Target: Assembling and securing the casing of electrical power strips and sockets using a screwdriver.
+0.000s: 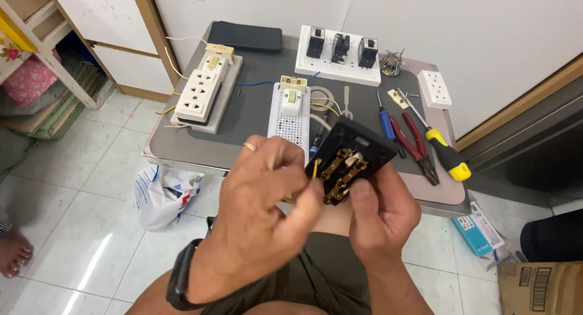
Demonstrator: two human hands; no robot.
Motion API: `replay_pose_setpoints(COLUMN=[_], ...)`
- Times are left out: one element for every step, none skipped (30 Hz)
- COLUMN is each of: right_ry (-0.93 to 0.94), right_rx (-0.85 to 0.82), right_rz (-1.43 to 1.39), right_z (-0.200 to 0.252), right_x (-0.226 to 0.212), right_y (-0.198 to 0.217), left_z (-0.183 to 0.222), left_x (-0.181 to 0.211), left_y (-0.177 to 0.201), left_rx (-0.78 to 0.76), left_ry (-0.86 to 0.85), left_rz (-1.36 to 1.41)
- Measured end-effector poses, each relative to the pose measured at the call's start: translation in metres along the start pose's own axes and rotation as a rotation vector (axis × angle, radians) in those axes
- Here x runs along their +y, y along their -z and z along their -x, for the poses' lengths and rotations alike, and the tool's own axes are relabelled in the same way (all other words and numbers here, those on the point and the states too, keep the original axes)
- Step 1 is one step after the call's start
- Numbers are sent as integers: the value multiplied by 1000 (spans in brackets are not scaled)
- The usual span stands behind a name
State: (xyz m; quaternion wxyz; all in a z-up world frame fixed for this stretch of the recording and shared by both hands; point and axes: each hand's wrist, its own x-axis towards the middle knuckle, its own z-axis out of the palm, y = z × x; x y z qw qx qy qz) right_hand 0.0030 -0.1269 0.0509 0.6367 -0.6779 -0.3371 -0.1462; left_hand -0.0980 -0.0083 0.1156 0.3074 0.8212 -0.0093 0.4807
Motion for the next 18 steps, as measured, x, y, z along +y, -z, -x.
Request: replay_pose_setpoints(right_ry=[0, 4, -28, -61, -58, -113, -170, -168, -210, -253, -254, -295, -339, -343, -386, -428, -432, -505], right_rx=[-26, -23, -53, -83, -82, -117, -152, -152, -161, -170, -169, -178, -186, -184, -191, -198, -199, -183], right_rz=[-55, -55, -174, -292, -292, -403, -514, -515, -580, -645, -643, -586, -524, -520, -576, -633, -627, -667], right_z=[2, 0, -1, -2, -1, 0, 1, 1, 1, 2, 1, -1, -1, -2, -4, -6, -6, -6], right_x=[-1, -3, -4, -6, -5, -4, -3, -6, -9, -11, -12, -13, -13, -15, -17, -18, -12, -7], right_y=[0, 0, 0, -1, -1, 0, 0, -1, -2, -2, -3, -4, -4, -5, -5, -5, -3, -1], left_z=[-1, -1, -1, 0, -3, -6, -8, -8, -7, -7, -4, -1, 2, 10, 18, 26, 29, 32], left_x=[0, -2, -3, -5, -8, -12, -15, -18, -20, -23, -18, -14, -9, -17, -24, -32, -35, -39], left_y=[2, 3, 4, 5, 6, 6, 7, 2, -3, -8, -8, -9, -9, -12, -16, -20, -20, -20], left_rx=[-17, -16, -36, -58, -56, -104, -153, -152, -113, -71, -72, -111, -151, -154, -138, -122, -121, -129], left_ry=[55, 50, 110, 170, 168, 383, 599, 597, 687, 775, 776, 756, 740, 744, 675, 606, 611, 712], left_rz=[24, 24, 53, 81, 81, 141, 201, 200, 408, 617, 619, 593, 570, 574, 561, 547, 553, 801])
